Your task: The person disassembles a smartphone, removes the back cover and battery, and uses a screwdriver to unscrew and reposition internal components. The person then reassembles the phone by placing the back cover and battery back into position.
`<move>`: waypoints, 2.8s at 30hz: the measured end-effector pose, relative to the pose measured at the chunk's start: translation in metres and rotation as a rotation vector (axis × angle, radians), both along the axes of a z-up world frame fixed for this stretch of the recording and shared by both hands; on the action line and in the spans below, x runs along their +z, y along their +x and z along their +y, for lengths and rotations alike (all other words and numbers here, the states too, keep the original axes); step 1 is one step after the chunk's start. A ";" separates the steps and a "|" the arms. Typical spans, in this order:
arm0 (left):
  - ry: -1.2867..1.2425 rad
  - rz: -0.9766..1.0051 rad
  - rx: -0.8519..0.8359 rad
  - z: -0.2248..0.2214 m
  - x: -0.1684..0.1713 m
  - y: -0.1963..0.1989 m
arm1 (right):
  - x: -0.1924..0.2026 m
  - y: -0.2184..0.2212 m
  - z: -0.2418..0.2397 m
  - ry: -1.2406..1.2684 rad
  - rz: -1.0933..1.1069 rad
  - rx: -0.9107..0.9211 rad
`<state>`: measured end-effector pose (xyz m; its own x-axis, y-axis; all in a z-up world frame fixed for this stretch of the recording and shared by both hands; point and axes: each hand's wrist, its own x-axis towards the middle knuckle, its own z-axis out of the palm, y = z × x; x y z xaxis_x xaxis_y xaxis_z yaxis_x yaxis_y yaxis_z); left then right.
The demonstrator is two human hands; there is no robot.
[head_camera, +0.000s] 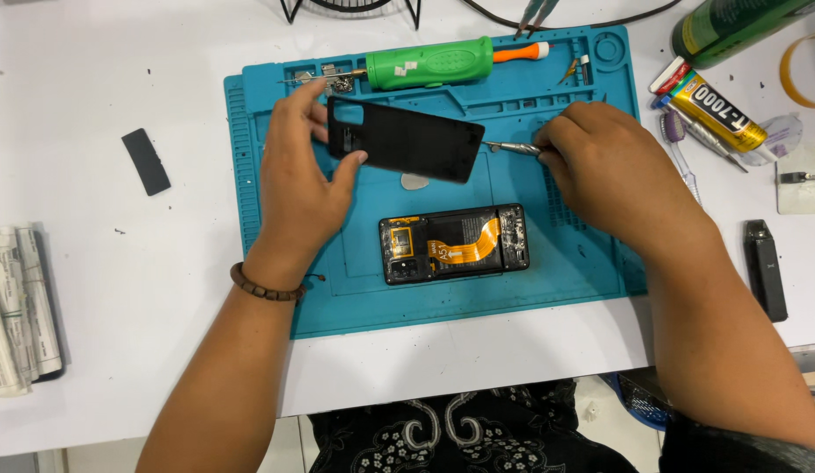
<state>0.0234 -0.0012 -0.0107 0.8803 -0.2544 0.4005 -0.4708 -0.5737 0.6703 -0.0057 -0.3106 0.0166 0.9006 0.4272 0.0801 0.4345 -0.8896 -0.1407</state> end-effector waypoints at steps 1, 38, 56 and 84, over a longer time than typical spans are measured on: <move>0.000 0.000 0.003 0.002 0.001 -0.001 | 0.000 0.000 0.000 0.000 0.000 0.003; 0.211 0.211 0.213 0.051 0.023 -0.003 | -0.001 0.001 -0.001 0.054 -0.044 0.040; 0.459 -0.177 -0.050 -0.061 -0.005 0.045 | 0.025 -0.011 -0.002 0.261 -0.245 0.014; -0.397 0.301 -0.055 -0.057 0.046 -0.041 | 0.040 -0.024 -0.002 1.125 0.109 -0.185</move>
<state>-0.0181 -0.0578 0.0352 0.9613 -0.1830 0.2062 -0.2453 -0.2267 0.9426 -0.0300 -0.3125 0.0571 0.9678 0.0232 0.2506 0.2467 -0.2849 -0.9263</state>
